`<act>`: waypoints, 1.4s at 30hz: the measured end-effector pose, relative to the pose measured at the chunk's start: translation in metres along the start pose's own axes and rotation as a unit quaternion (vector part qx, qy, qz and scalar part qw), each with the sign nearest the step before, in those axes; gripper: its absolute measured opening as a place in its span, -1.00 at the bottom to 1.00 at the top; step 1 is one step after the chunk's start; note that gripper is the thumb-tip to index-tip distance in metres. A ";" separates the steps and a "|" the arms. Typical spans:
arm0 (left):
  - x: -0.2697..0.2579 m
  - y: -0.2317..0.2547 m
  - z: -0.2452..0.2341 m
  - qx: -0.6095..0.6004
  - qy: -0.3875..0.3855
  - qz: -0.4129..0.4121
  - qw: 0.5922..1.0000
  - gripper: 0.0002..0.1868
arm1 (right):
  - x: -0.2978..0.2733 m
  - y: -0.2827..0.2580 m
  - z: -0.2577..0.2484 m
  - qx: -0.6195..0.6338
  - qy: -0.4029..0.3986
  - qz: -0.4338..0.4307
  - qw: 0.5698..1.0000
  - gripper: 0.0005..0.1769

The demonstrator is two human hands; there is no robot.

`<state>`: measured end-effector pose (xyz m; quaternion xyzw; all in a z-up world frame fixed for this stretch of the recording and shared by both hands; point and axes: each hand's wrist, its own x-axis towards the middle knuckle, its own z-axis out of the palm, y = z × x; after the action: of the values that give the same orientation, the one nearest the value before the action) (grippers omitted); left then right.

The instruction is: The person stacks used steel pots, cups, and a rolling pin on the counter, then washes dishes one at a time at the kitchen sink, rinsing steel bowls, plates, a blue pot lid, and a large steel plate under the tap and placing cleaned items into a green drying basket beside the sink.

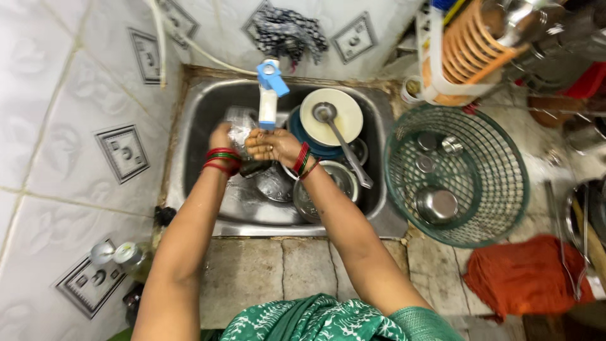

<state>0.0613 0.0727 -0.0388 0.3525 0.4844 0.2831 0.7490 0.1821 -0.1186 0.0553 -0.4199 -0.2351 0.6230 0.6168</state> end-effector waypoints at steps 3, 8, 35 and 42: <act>-0.031 0.011 -0.023 -0.185 0.052 -0.005 0.981 -0.76 | -0.023 0.022 -0.017 -0.094 0.161 -0.067 0.980 -0.69; -0.138 0.015 -0.071 -0.272 -0.173 -0.028 0.946 -0.53 | -0.072 0.077 -0.014 -0.038 0.372 -0.046 0.926 -0.67; -0.216 -0.101 0.016 0.598 -0.321 0.446 0.584 -0.64 | -0.422 -0.006 -0.291 0.424 0.498 -0.413 0.634 -0.46; -0.206 -0.098 0.059 0.794 -0.406 0.452 -0.010 -0.59 | -0.425 -0.015 -0.280 0.414 0.587 -0.349 0.602 -0.53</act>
<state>0.0478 -0.1578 0.0075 -0.9253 0.2431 0.1925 0.2183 0.3703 -0.5897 0.0164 -0.2808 0.3319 0.0103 0.9005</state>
